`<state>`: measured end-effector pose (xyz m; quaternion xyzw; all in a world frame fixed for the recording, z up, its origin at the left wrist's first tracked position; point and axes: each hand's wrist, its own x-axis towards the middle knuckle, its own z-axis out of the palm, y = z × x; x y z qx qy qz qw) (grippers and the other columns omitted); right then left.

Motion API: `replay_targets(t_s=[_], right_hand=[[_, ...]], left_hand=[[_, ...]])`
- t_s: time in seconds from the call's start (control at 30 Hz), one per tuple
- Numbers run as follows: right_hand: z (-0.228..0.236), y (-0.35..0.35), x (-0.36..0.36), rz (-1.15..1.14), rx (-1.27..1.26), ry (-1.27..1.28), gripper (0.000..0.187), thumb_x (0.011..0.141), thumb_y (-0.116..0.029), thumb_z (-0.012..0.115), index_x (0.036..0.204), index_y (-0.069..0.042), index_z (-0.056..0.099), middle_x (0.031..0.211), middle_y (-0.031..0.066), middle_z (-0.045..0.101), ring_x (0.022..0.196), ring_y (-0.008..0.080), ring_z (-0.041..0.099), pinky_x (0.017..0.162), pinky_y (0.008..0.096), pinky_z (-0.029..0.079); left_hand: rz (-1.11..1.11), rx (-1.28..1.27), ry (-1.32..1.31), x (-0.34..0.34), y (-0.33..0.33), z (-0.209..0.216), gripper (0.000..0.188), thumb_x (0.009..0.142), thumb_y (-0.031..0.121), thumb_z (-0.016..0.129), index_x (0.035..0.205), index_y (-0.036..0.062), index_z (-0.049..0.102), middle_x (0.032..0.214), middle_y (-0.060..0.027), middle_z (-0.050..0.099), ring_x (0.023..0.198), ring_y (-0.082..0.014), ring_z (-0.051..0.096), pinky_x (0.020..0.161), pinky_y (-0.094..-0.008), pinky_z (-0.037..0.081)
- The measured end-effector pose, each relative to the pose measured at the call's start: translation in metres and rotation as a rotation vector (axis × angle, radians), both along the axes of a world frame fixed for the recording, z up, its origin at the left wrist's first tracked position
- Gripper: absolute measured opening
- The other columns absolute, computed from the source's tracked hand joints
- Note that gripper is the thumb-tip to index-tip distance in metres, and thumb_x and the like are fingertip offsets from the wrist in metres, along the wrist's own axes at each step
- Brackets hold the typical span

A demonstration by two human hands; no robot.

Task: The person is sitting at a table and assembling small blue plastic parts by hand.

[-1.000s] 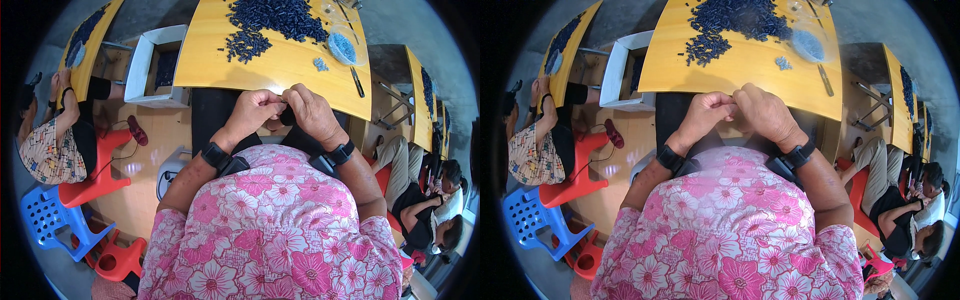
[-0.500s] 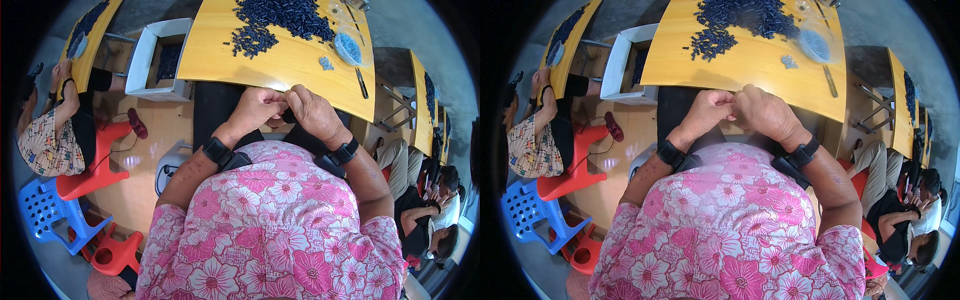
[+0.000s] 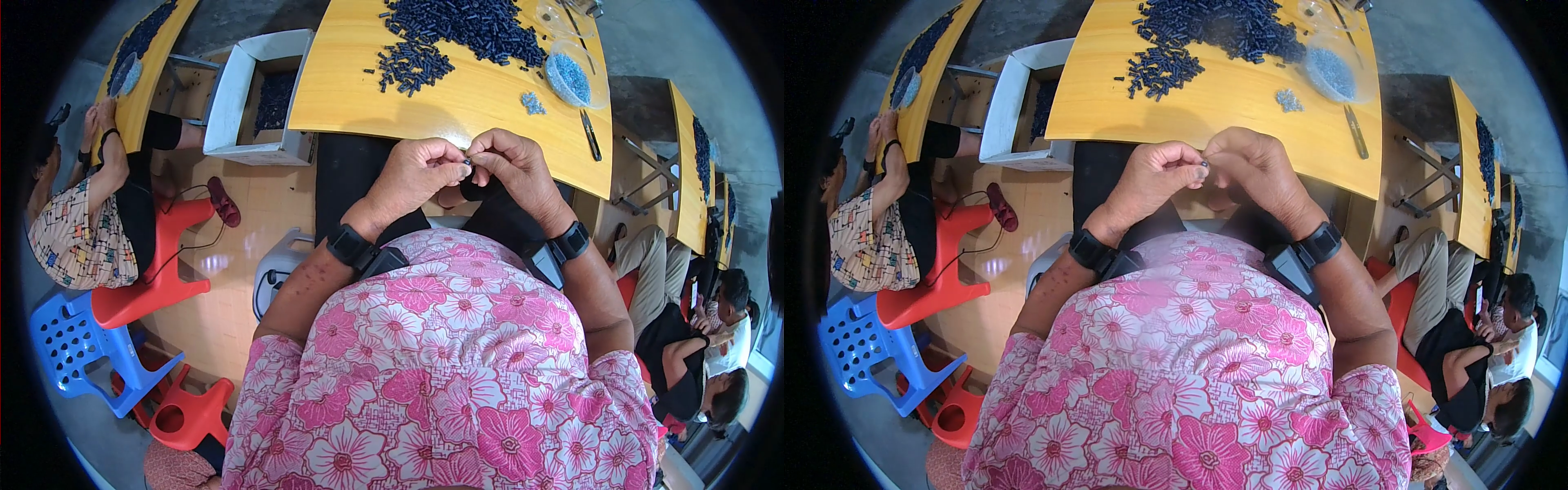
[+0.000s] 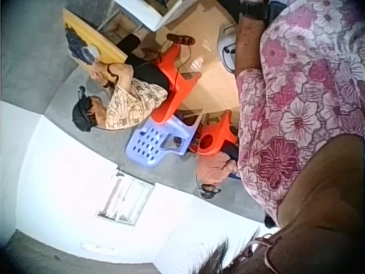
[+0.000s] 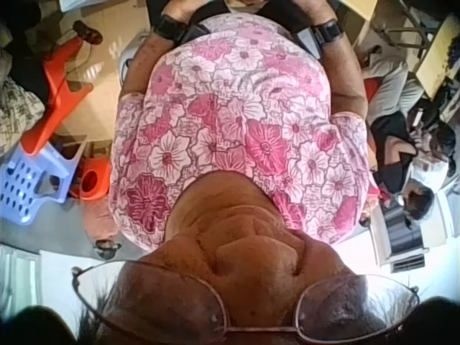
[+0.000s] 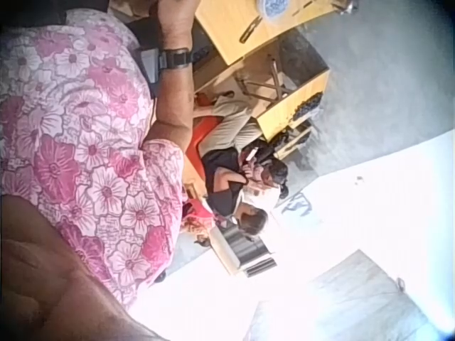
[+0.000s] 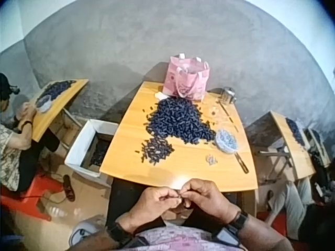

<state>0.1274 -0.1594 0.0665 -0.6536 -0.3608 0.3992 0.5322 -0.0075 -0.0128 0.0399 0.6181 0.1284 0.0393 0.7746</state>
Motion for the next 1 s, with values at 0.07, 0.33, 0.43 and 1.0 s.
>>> replay_targets(t_s=[0.07, 0.33, 0.43, 1.0], right_hand=[[0.001, 0.001, 0.0, 0.004, 0.017, 0.044, 0.008, 0.09, -0.007, 0.057, 0.09, -0.002, 0.063, 0.07, -0.0022, 0.058, 0.065, 0.004, 0.053, 0.06, 0.0193, 0.044], [0.001, 0.003, 0.006, 0.009, -0.102, 0.307, 0.009, 0.086, -0.011, 0.062, 0.088, -0.003, 0.066, 0.073, -0.0002, 0.063, 0.064, 0.0064, 0.056, 0.061, 0.0201, 0.045], [-0.002, 0.004, 0.006, 0.003, -0.126, 0.376, 0.009, 0.086, -0.012, 0.063, 0.088, -0.003, 0.066, 0.075, 0.0, 0.064, 0.063, 0.0064, 0.056, 0.061, 0.0201, 0.045], [-0.008, 0.007, -0.006, -0.013, -0.005, -0.362, 0.009, 0.092, -0.012, 0.057, 0.096, -0.004, 0.058, 0.079, 0.0061, 0.057, 0.062, 0.013, 0.057, 0.061, 0.0269, 0.048]], left_hand=[[0.0, 0.007, 0.003, 0.0, 0.0, 0.001, 0.012, 0.087, 0.008, 0.065, 0.093, -0.0028, 0.065, 0.079, -0.0017, 0.063, 0.074, -0.0065, 0.058, 0.069, -0.0207, 0.049], [0.012, 0.209, 0.014, 0.0, 0.0, 0.002, 0.012, 0.085, 0.008, 0.066, 0.094, -0.0013, 0.066, 0.081, -0.0008, 0.065, 0.075, -0.0052, 0.058, 0.069, -0.0207, 0.049], [0.019, 0.233, 0.028, 0.0, 0.0, 0.002, 0.013, 0.084, 0.007, 0.067, 0.094, -0.0006, 0.067, 0.08, -0.0001, 0.066, 0.074, -0.0049, 0.058, 0.069, -0.0206, 0.049], [0.069, 0.279, 0.015, 0.002, -0.002, -0.003, 0.011, 0.084, 0.008, 0.067, 0.089, -0.0013, 0.066, 0.075, 0.0014, 0.063, 0.07, -0.0029, 0.056, 0.064, -0.0192, 0.047]])
